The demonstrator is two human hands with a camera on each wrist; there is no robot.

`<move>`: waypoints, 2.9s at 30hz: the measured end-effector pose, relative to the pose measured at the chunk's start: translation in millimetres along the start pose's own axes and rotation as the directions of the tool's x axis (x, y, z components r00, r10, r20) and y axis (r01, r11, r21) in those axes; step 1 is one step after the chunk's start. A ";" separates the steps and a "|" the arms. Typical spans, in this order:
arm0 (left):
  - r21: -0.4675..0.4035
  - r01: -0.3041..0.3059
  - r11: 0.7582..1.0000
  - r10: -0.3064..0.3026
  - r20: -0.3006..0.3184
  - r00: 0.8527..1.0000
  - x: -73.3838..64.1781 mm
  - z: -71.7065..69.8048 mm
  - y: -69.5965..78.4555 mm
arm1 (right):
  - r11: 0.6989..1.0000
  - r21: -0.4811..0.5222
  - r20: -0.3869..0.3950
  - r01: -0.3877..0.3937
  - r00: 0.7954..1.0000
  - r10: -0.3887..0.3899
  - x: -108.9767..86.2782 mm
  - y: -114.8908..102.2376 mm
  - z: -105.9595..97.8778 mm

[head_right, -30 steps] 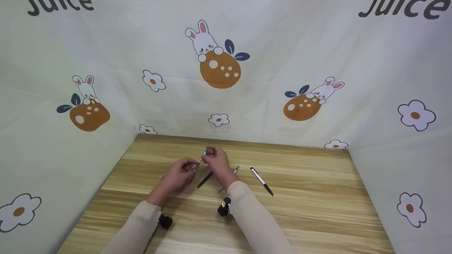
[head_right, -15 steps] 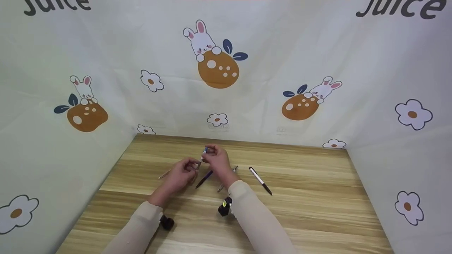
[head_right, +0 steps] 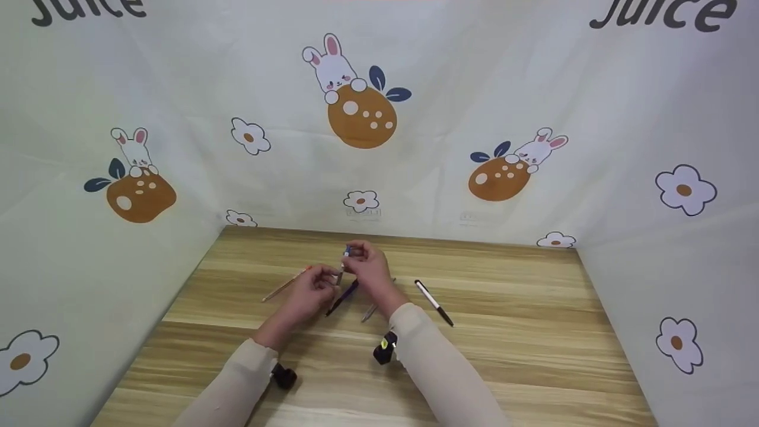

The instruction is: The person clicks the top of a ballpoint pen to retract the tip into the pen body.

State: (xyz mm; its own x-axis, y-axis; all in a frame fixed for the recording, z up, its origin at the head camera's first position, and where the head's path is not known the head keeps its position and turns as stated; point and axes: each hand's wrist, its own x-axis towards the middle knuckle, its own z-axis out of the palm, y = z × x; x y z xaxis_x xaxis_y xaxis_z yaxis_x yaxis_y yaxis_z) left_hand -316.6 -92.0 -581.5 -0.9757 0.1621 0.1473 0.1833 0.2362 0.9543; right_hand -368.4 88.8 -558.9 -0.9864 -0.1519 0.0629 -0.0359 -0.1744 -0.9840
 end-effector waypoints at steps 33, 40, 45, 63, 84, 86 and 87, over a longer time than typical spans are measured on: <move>-0.270 0.092 0.958 -0.058 0.129 0.990 -2.4 53.7 22.7 | 0.993 -0.110 0.064 0.032 0.998 -0.025 -29.7 -30.9 -54.2; -0.307 0.120 0.944 -0.074 0.156 0.985 -3.6 63.1 27.5 | 0.990 -0.135 0.050 0.038 0.998 -0.032 -36.9 -36.2 -63.5; -0.308 0.129 0.943 -0.079 0.169 0.982 -3.9 69.5 32.3 | 0.987 -0.154 0.057 0.038 0.998 -0.030 -40.3 -39.3 -71.4; -0.298 0.142 0.944 -0.079 0.215 0.973 -5.2 85.3 42.8 | 0.979 -0.189 0.078 0.073 0.995 -0.059 -53.6 -51.8 -88.3; -0.309 0.136 0.941 -0.066 0.227 0.972 -3.0 88.9 42.8 | 0.954 -0.241 0.110 0.176 0.982 -0.154 -58.9 -53.2 -92.1; -0.299 0.131 0.945 -0.063 0.225 0.972 -2.7 88.8 42.6 | 0.956 -0.240 0.106 0.171 0.983 -0.149 -58.8 -52.9 -92.2; -0.293 0.128 0.947 -0.062 0.226 0.972 -2.6 88.8 42.3 | 0.956 -0.239 0.103 0.169 0.984 -0.148 -58.8 -52.8 -92.3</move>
State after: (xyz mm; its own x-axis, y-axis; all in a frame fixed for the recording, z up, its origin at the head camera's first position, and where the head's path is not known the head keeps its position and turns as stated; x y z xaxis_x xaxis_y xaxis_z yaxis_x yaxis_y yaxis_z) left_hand -295.7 2.6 -564.6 -0.9329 0.3591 0.0258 0.0135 -0.0366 0.9992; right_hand -323.3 196.7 -526.1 -0.9484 -0.2239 0.2247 -0.2393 0.0402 -0.9701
